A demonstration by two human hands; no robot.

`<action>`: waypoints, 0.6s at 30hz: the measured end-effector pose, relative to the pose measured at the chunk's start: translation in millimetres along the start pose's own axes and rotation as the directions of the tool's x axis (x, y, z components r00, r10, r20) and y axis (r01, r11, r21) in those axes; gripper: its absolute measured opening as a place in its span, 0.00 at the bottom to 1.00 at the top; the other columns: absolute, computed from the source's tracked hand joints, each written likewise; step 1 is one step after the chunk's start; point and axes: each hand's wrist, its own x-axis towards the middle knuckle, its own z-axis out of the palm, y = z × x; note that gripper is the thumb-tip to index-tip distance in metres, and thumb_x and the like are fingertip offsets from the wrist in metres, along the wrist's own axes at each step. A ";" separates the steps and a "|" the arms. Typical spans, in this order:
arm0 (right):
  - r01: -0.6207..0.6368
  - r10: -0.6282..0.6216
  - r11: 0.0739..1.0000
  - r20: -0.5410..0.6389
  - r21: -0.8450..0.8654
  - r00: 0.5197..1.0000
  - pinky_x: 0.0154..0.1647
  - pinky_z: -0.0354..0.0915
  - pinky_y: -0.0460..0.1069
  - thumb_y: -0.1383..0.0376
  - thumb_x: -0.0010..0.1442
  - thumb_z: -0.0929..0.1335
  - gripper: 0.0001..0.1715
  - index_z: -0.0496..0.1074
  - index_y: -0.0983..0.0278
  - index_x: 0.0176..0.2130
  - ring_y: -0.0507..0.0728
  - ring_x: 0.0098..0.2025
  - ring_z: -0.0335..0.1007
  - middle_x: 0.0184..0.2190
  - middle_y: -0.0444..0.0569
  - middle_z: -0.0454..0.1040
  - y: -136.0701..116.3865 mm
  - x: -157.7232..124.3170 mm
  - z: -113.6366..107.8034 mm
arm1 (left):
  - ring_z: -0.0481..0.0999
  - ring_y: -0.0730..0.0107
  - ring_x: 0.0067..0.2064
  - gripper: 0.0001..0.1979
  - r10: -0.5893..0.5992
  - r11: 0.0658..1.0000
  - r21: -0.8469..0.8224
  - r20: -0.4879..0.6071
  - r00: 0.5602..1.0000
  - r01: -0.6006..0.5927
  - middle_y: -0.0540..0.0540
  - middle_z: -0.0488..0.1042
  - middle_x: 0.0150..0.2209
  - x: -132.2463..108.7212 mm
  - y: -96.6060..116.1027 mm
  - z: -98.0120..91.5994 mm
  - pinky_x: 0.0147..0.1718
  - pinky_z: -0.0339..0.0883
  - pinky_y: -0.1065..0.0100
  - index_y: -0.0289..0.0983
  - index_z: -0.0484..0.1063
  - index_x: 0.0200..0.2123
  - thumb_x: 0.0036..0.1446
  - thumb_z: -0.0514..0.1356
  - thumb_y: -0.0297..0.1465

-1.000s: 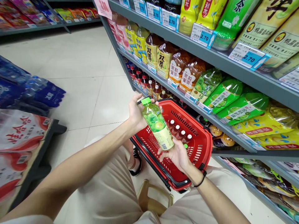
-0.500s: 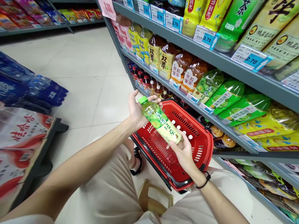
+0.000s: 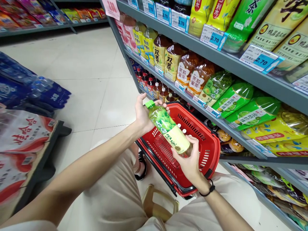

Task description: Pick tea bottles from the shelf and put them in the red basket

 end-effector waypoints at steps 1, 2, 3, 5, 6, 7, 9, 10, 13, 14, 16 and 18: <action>0.020 -0.021 0.999 -0.019 -0.037 1.000 0.54 0.73 0.61 0.64 0.54 0.80 0.35 0.66 0.60 0.55 0.64 0.55 0.73 0.54 0.55 0.67 -0.1 0.6 -0.9 | 0.80 0.59 0.30 0.27 0.007 1.000 0.001 -0.007 1.000 -0.007 0.40 0.78 0.27 -0.1 -1.4 0.1 0.34 0.76 0.60 0.36 0.74 0.30 0.60 0.52 0.53; 0.043 -0.046 0.996 -0.035 -0.080 0.998 0.54 0.73 0.60 0.64 0.53 0.80 0.35 0.66 0.60 0.56 0.64 0.54 0.73 0.53 0.55 0.67 -0.2 1.3 -2.0 | 0.81 0.59 0.30 0.26 0.010 1.000 0.001 -0.009 1.000 -0.010 0.40 0.79 0.27 -0.3 -2.7 0.1 0.34 0.76 0.61 0.36 0.74 0.30 0.60 0.52 0.53; 0.065 -0.071 0.990 -0.047 -0.123 0.996 0.53 0.73 0.61 0.64 0.53 0.80 0.36 0.66 0.60 0.56 0.64 0.53 0.73 0.53 0.55 0.68 -0.5 2.1 -3.3 | 0.81 0.59 0.31 0.26 0.009 1.000 0.003 -0.007 1.000 -0.009 0.40 0.79 0.28 -0.7 -3.7 0.2 0.34 0.76 0.61 0.36 0.74 0.30 0.59 0.53 0.53; 0.098 -0.110 0.979 -0.060 -0.180 0.992 0.53 0.72 0.61 0.64 0.52 0.81 0.36 0.66 0.60 0.55 0.65 0.53 0.73 0.51 0.55 0.68 -1.5 4.1 -5.5 | 0.81 0.59 0.30 0.26 0.000 1.000 0.013 0.018 1.000 -0.001 0.40 0.79 0.27 -2.0 -4.7 0.4 0.34 0.76 0.61 0.36 0.74 0.30 0.59 0.53 0.53; 0.099 -0.110 0.977 -0.051 -0.190 0.993 0.53 0.72 0.62 0.64 0.51 0.81 0.36 0.66 0.60 0.54 0.65 0.53 0.72 0.51 0.55 0.68 -2.2 5.3 -6.0 | 0.81 0.59 0.30 0.26 -0.005 1.000 0.022 0.034 0.999 0.005 0.40 0.78 0.27 -2.8 -4.6 0.6 0.33 0.76 0.61 0.36 0.74 0.30 0.59 0.53 0.53; 0.081 -0.087 0.980 -0.025 -0.180 0.996 0.54 0.72 0.62 0.63 0.51 0.81 0.37 0.66 0.60 0.54 0.65 0.53 0.72 0.51 0.55 0.68 -3.0 6.6 -6.0 | 0.80 0.59 0.29 0.27 -0.012 0.999 0.032 0.047 0.999 0.010 0.41 0.77 0.26 -3.6 -4.3 0.8 0.33 0.76 0.61 0.36 0.74 0.30 0.60 0.52 0.53; -0.026 0.032 0.996 0.064 -0.087 0.997 0.55 0.72 0.61 0.62 0.50 0.81 0.40 0.65 0.59 0.56 0.65 0.53 0.73 0.52 0.54 0.70 -4.4 9.3 -4.5 | 0.80 0.59 0.27 0.27 -0.020 0.999 0.047 0.055 0.998 0.017 0.42 0.76 0.24 -4.8 -2.7 1.1 0.31 0.75 0.61 0.36 0.74 0.31 0.60 0.51 0.53; -0.126 0.126 0.992 0.133 -0.011 0.983 0.52 0.73 0.60 0.61 0.50 0.81 0.41 0.64 0.58 0.57 0.64 0.52 0.73 0.52 0.54 0.71 -5.0 10.5 -3.2 | 0.80 0.59 0.27 0.27 -0.024 0.998 0.052 0.054 0.998 0.021 0.42 0.76 0.23 -5.2 -1.6 1.3 0.31 0.75 0.61 0.36 0.74 0.31 0.60 0.51 0.54; -0.516 0.377 0.820 0.447 0.247 0.812 0.34 0.75 0.54 0.55 0.57 0.77 0.35 0.64 0.57 0.58 0.64 0.46 0.78 0.50 0.54 0.75 -6.1 12.8 1.2 | 0.79 0.59 0.25 0.28 -0.038 0.996 0.078 0.070 0.997 0.033 0.43 0.75 0.22 -5.1 2.6 0.6 0.29 0.74 0.62 0.37 0.74 0.31 0.60 0.49 0.55; -0.626 0.399 0.719 0.558 0.302 0.728 0.31 0.75 0.54 0.52 0.61 0.75 0.32 0.65 0.57 0.59 0.65 0.45 0.78 0.50 0.55 0.76 -6.5 12.8 2.7 | 0.79 0.59 0.25 0.29 -0.044 0.995 0.087 0.083 0.996 0.037 0.43 0.74 0.21 -4.8 4.3 0.0 0.28 0.74 0.62 0.37 0.73 0.31 0.60 0.49 0.56; -0.757 0.365 0.540 0.709 0.367 0.604 0.35 0.76 0.57 0.51 0.65 0.71 0.29 0.66 0.58 0.60 0.67 0.48 0.79 0.52 0.57 0.77 -7.6 11.7 5.3 | 0.79 0.58 0.25 0.30 -0.061 0.993 0.104 0.109 0.992 0.050 0.44 0.74 0.21 -4.4 7.9 -1.6 0.28 0.74 0.61 0.37 0.73 0.31 0.60 0.48 0.57; -0.793 0.332 0.445 0.746 0.416 0.577 0.47 0.76 0.62 0.56 0.65 0.72 0.27 0.68 0.58 0.60 0.67 0.53 0.78 0.55 0.56 0.77 -9.1 9.8 7.5 | 0.79 0.57 0.25 0.31 -0.078 0.991 0.117 0.129 0.989 0.063 0.44 0.73 0.20 -4.6 11.4 -2.7 0.28 0.74 0.61 0.36 0.73 0.32 0.60 0.48 0.58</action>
